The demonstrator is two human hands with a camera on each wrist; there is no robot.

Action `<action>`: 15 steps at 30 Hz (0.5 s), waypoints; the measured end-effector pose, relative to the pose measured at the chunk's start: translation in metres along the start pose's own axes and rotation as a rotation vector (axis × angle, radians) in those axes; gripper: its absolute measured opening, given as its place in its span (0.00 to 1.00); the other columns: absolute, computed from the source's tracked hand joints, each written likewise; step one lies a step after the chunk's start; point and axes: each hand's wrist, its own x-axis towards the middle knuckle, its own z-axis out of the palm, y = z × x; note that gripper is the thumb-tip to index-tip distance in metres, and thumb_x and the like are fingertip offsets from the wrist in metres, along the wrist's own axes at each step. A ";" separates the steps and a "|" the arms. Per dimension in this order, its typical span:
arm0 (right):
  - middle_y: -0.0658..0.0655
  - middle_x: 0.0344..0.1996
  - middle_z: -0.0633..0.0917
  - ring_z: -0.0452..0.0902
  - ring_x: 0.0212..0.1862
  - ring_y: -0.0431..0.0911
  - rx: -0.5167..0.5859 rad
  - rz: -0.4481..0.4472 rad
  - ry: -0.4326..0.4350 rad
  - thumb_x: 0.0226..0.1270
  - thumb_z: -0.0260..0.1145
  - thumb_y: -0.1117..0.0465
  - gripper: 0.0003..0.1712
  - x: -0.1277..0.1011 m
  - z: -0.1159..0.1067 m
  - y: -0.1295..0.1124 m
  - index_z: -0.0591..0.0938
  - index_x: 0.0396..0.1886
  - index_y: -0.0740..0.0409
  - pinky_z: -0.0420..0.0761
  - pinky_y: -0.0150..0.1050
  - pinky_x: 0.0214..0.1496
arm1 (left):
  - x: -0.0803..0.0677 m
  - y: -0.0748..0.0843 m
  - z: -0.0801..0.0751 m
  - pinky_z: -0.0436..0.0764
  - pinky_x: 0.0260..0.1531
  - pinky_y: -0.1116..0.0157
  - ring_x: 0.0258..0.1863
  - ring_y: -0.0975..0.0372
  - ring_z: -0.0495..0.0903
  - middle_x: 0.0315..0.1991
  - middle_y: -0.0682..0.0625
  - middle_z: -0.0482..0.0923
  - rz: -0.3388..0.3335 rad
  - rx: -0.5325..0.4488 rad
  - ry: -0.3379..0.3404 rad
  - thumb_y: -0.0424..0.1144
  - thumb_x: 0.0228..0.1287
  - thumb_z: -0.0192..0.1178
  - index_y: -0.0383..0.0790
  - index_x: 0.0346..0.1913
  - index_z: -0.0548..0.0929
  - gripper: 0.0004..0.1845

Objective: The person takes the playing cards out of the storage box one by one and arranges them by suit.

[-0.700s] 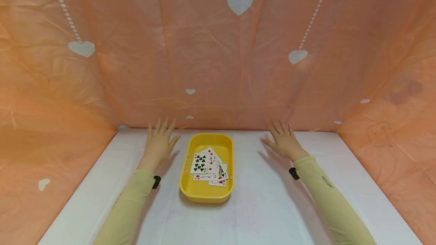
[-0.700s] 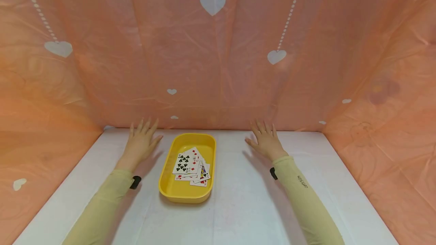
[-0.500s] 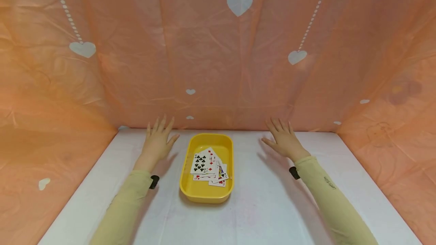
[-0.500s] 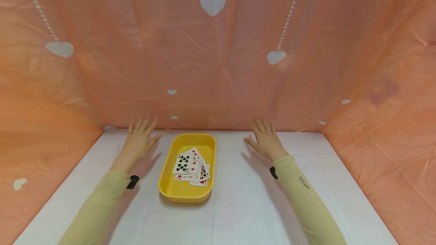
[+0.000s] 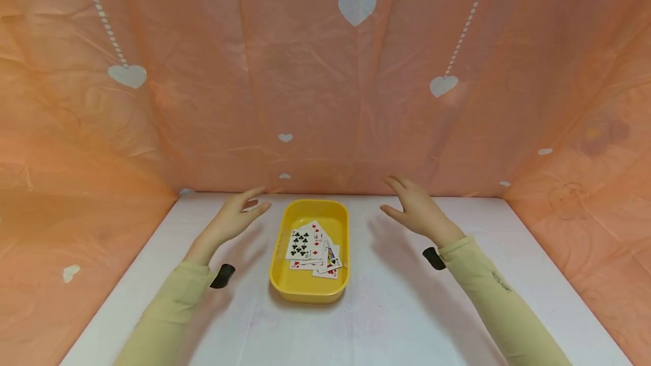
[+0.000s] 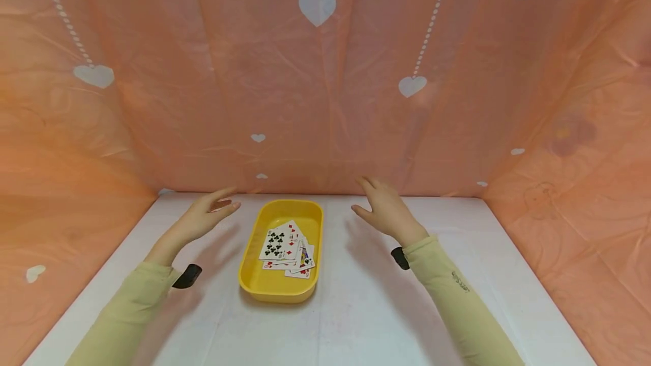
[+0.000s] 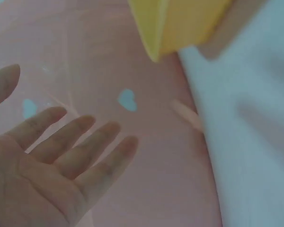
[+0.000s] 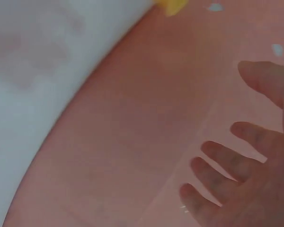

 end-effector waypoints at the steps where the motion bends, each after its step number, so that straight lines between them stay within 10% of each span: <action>1: 0.64 0.64 0.68 0.63 0.65 0.58 0.042 0.003 -0.003 0.65 0.65 0.51 0.38 0.000 -0.002 -0.005 0.63 0.70 0.61 0.63 0.55 0.65 | -0.002 0.002 -0.001 0.69 0.56 0.45 0.62 0.41 0.67 0.67 0.38 0.64 -0.005 -0.037 -0.008 0.51 0.70 0.55 0.37 0.70 0.63 0.33; 15: 0.57 0.63 0.73 0.70 0.62 0.54 0.746 0.120 -0.109 0.68 0.63 0.54 0.30 0.014 -0.013 -0.056 0.68 0.67 0.55 0.70 0.51 0.61 | -0.017 0.018 -0.001 0.74 0.53 0.50 0.63 0.41 0.66 0.66 0.33 0.62 -0.197 -0.543 -0.162 0.42 0.69 0.58 0.32 0.70 0.61 0.32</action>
